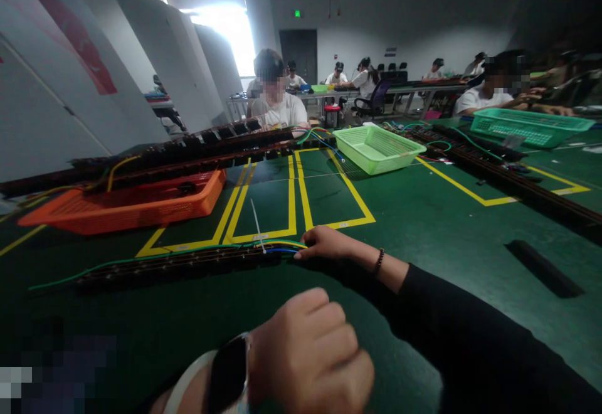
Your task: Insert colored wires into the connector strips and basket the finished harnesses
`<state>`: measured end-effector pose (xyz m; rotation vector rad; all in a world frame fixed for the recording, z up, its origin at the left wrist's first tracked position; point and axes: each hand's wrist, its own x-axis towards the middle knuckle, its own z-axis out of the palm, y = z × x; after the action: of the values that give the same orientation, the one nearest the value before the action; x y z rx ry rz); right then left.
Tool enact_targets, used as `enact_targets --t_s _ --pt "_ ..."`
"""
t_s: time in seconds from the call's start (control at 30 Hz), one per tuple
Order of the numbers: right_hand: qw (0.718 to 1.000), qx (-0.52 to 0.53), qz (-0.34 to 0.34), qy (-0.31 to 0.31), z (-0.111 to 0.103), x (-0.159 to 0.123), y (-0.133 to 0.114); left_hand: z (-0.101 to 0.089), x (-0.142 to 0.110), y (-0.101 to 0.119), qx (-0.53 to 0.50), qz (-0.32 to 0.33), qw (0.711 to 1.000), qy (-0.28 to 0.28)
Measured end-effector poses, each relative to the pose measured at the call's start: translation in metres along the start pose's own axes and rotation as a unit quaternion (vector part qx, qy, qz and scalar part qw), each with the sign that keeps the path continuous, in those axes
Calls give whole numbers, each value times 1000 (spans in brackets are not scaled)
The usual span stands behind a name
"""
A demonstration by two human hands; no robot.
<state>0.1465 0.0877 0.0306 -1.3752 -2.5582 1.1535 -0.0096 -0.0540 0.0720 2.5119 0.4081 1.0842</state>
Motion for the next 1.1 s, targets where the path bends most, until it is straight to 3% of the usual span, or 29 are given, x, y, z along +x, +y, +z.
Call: enact_targets --t_s 0.07,0.1,0.17,0.23,0.33,0.47,0.6,0.77,0.9,1.0,1.1 --pt "999 30 -7 -11 -1 0 1 11 13 -18 -53 -81 995 -4" --pt "999 44 -14 -14 0 0 2 17 16 -27 -118 -183 976 3" --pt "997 73 -24 -16 1 1 5 28 16 -43 -284 -361 888 23" --pt "995 94 -24 -9 3 2 7 37 11 -56 -418 -465 778 57" --pt "996 85 -22 22 7 3 8 46 3 -68 -537 -511 668 69" --pt "995 -1 -29 96 8 0 1 47 1 -76 -636 -497 575 133" --pt "995 -15 -27 96 6 -2 -4 47 2 -78 -683 -454 542 185" --pt "998 34 -23 54 1 -1 0 46 1 -81 -698 -453 515 204" --pt "997 41 -7 59 1 -3 1 46 -1 -86 -716 -451 488 213" --pt "995 -46 -21 90 2 -5 -3 48 0 -87 -713 -456 472 246" --pt "965 -208 -78 137 2 -8 -12 49 2 -86 -694 -438 478 312"
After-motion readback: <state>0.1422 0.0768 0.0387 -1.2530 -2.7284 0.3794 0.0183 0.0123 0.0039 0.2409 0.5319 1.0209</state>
